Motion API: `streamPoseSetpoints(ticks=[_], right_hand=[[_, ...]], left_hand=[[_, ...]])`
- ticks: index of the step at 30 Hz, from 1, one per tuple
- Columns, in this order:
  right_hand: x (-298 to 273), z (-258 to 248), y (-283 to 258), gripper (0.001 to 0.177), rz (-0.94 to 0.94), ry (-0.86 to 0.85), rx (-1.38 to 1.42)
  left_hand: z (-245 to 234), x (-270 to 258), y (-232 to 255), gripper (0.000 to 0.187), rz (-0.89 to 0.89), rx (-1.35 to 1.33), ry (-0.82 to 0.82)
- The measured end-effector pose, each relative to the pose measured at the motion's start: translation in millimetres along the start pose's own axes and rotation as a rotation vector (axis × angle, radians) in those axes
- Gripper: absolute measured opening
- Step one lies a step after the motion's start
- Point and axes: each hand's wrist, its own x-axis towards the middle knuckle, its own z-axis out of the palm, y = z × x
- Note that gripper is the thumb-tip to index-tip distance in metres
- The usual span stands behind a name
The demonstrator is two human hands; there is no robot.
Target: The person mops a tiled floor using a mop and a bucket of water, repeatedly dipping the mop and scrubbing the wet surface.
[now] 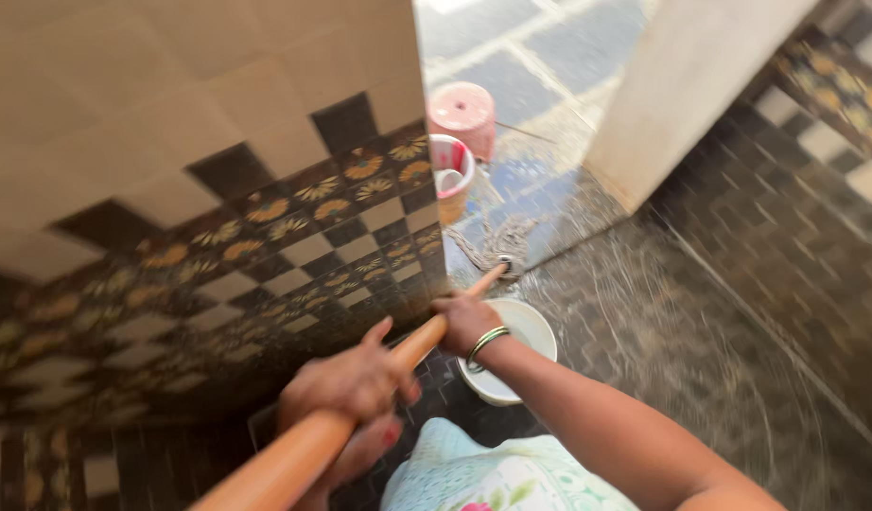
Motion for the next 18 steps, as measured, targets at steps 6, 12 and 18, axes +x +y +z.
streamPoseSetpoints(ticks=[6,12,18], right_hand=[[35.8,17.9,151.9,0.026,-0.004,-0.002,-0.107],[8.7,47.0,195.1,0.026,-0.006,-0.08,-0.107],[-91.1,0.5,97.7,0.025,-0.224,-0.182,0.03]], left_hand=[[107.2,-26.5,-94.0,0.018,-0.05,0.014,0.074],[182.9,-53.2,-62.9,0.013,-0.09,0.269,0.314],[207.8,-39.8,54.1,0.033,-0.152,0.33,0.163]])
